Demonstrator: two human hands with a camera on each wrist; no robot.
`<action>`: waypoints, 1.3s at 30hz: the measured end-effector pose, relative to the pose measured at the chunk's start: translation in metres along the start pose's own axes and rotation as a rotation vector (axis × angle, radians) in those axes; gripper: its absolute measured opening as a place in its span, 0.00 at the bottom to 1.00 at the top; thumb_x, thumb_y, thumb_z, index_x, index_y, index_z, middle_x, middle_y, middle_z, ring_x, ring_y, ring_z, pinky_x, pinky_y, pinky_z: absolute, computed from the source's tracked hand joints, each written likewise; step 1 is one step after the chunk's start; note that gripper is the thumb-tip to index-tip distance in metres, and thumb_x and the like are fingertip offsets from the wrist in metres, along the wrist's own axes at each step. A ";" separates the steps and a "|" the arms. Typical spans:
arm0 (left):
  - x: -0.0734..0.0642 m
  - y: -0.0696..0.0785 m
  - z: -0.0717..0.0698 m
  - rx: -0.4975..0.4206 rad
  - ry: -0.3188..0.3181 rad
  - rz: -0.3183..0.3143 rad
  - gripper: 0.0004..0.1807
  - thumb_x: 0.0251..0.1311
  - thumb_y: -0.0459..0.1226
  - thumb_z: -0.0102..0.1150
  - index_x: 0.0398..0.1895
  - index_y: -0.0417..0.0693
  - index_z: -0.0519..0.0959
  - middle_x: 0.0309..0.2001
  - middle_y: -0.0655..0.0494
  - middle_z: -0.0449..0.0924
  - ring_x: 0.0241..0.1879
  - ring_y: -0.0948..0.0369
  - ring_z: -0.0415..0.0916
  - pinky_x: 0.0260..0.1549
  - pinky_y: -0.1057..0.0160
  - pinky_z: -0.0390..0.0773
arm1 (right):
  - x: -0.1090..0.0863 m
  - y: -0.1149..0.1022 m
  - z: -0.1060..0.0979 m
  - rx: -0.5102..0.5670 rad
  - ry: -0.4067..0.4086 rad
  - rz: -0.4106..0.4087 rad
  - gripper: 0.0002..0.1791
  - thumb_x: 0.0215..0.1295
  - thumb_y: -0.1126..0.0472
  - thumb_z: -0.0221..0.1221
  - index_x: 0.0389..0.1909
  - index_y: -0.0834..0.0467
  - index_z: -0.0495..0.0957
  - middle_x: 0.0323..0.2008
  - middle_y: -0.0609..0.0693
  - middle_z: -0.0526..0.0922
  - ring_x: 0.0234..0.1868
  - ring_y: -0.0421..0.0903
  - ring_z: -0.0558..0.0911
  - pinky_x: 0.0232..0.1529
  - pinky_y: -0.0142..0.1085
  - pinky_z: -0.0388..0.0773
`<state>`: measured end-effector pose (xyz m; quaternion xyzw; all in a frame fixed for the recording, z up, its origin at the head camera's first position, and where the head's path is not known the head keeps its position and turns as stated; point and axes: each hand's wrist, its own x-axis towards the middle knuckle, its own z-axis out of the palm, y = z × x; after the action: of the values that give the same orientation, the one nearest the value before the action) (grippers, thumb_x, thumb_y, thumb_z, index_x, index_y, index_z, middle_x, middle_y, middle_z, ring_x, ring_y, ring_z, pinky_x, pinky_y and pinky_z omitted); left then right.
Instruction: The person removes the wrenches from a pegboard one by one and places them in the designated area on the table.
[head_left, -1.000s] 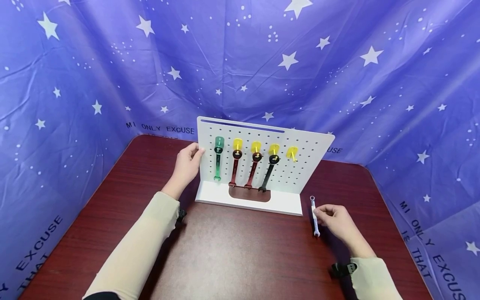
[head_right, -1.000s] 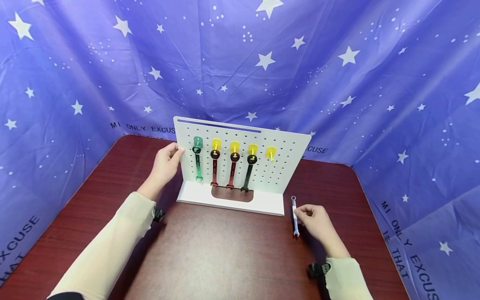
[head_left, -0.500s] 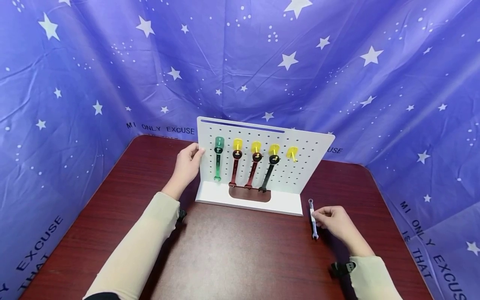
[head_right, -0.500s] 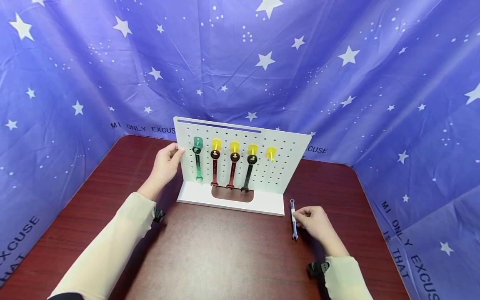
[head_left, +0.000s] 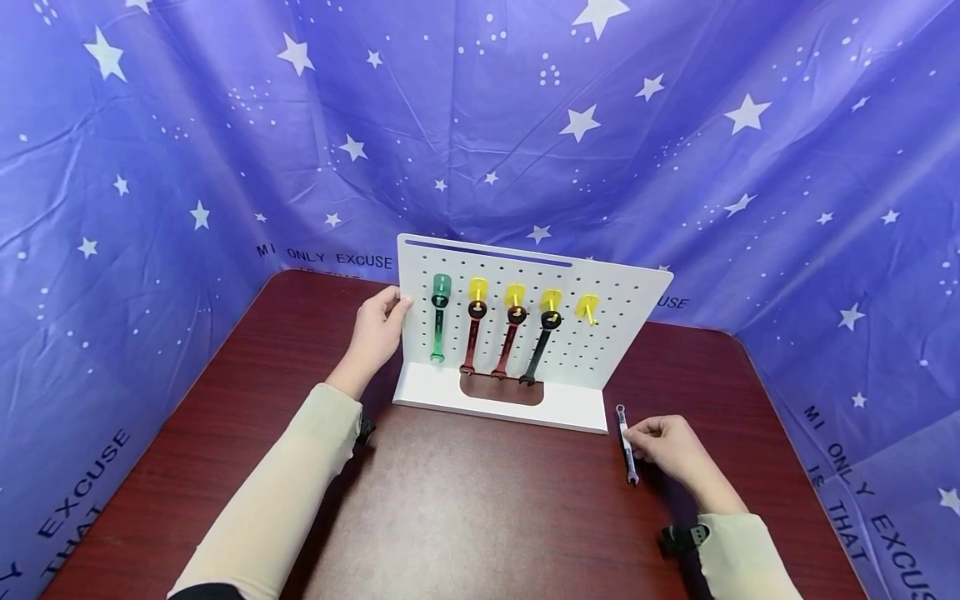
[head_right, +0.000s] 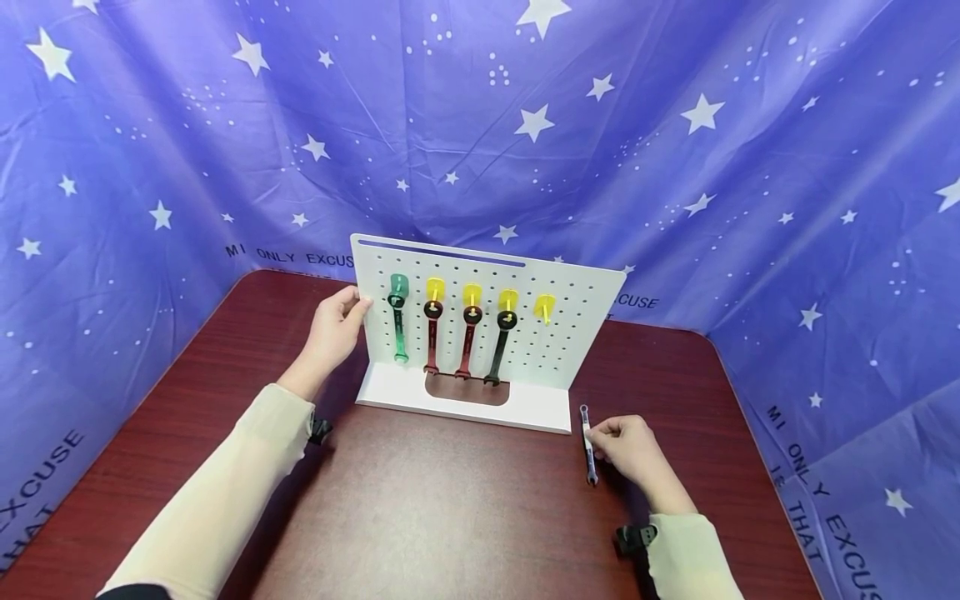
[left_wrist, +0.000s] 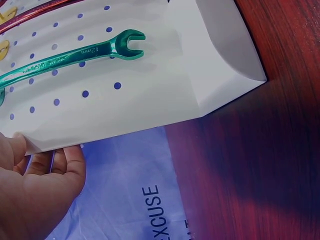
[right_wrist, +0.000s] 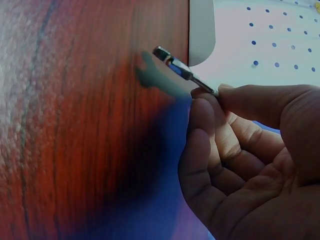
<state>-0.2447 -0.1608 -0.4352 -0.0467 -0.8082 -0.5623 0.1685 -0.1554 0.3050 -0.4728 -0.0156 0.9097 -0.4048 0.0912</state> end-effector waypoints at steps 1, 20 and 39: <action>0.000 0.000 0.000 -0.002 -0.001 -0.002 0.10 0.76 0.34 0.53 0.47 0.36 0.81 0.46 0.41 0.85 0.37 0.51 0.80 0.35 0.57 0.78 | 0.000 0.000 0.000 -0.004 -0.003 0.001 0.09 0.69 0.67 0.64 0.33 0.72 0.84 0.24 0.54 0.84 0.25 0.48 0.82 0.26 0.36 0.79; 0.001 -0.002 0.000 0.006 0.008 0.022 0.09 0.76 0.33 0.54 0.46 0.35 0.81 0.43 0.41 0.85 0.36 0.48 0.80 0.32 0.60 0.76 | 0.001 0.006 -0.002 -0.071 -0.027 0.023 0.11 0.67 0.64 0.66 0.26 0.66 0.84 0.19 0.52 0.82 0.23 0.47 0.81 0.24 0.37 0.78; 0.000 -0.002 0.000 -0.006 0.000 -0.004 0.09 0.76 0.33 0.53 0.48 0.36 0.81 0.45 0.41 0.85 0.37 0.45 0.80 0.34 0.56 0.77 | 0.001 0.004 -0.007 -0.187 -0.017 0.062 0.13 0.65 0.62 0.67 0.21 0.61 0.82 0.18 0.49 0.80 0.21 0.45 0.77 0.24 0.38 0.74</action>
<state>-0.2454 -0.1612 -0.4367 -0.0456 -0.8064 -0.5653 0.1674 -0.1573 0.3126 -0.4718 0.0009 0.9428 -0.3149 0.1095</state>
